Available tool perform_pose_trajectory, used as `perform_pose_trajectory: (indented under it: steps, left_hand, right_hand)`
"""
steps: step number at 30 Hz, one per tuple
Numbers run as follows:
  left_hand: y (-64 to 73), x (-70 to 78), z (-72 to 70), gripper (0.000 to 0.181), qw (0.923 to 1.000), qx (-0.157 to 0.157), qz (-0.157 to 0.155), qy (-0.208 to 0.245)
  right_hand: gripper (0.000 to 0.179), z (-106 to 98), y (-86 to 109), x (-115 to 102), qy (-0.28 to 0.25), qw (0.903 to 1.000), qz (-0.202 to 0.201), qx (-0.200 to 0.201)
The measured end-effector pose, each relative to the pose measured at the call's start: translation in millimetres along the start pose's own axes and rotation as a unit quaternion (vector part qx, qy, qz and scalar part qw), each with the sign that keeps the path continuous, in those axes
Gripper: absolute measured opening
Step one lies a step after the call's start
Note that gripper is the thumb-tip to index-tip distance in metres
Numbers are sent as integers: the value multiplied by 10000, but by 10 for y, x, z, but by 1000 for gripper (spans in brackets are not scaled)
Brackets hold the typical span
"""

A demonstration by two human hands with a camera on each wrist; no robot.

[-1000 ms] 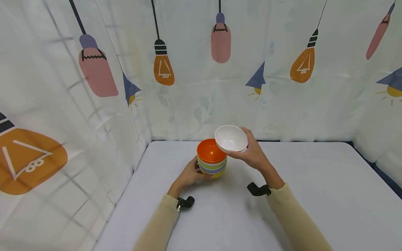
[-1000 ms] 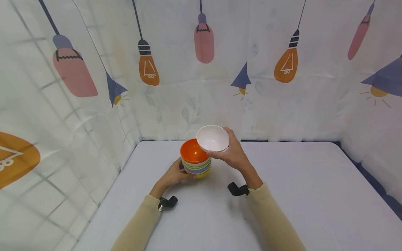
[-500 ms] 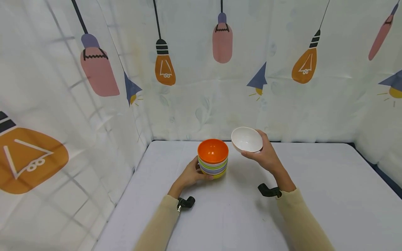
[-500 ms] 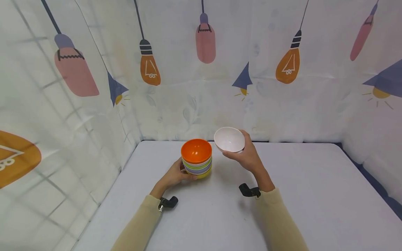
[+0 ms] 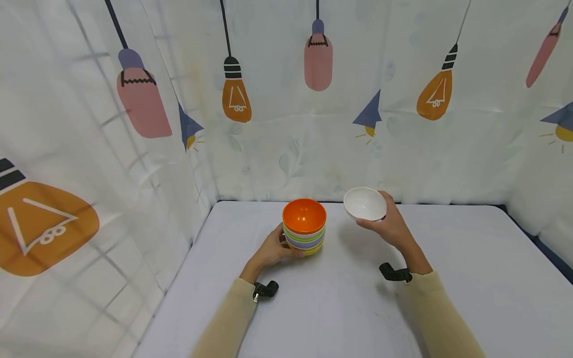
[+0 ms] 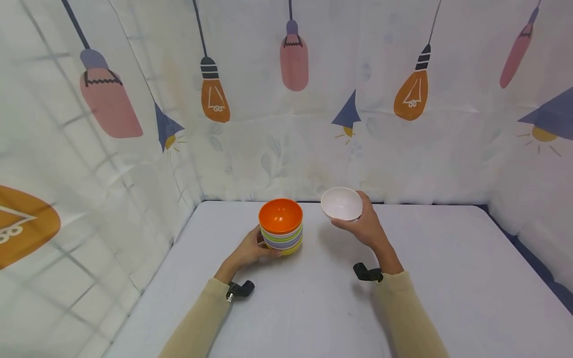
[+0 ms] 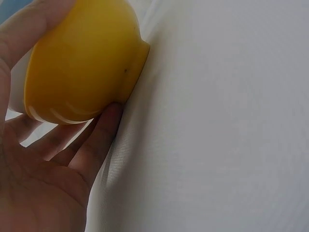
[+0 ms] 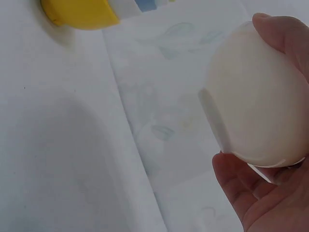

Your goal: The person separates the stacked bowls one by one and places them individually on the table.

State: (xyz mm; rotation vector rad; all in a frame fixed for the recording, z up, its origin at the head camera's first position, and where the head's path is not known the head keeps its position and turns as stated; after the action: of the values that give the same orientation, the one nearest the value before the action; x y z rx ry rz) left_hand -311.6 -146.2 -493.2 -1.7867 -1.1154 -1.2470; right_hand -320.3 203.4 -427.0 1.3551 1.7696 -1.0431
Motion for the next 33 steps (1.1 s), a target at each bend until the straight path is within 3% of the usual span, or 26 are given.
perform_pose_trajectory:
  steps: [28, 33]
  left_hand:
    - [7, 13, -6, 89, 10000, 23, -49, -82]
    - [8, 2, -6, 88, 9999, 24, -39, -91]
  right_hand:
    - [111, -357, -2, 489, 235, 9972, 622, 340]
    - [113, -395, 21, 572, 257, 9948, 925, 351]
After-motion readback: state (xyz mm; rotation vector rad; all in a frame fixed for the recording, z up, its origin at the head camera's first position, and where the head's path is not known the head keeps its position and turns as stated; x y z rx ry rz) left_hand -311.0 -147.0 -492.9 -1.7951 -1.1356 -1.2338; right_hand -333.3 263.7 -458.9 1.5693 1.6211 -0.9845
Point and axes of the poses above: each hand's wrist, its own y-axis away from the middle knuckle, its own z-axis out of the palm, x = y × z, the point moved 2 cm from there along -y, towards the middle knuckle, and after that the axes turned 2 degrees about -x, right-handed, at the moved point
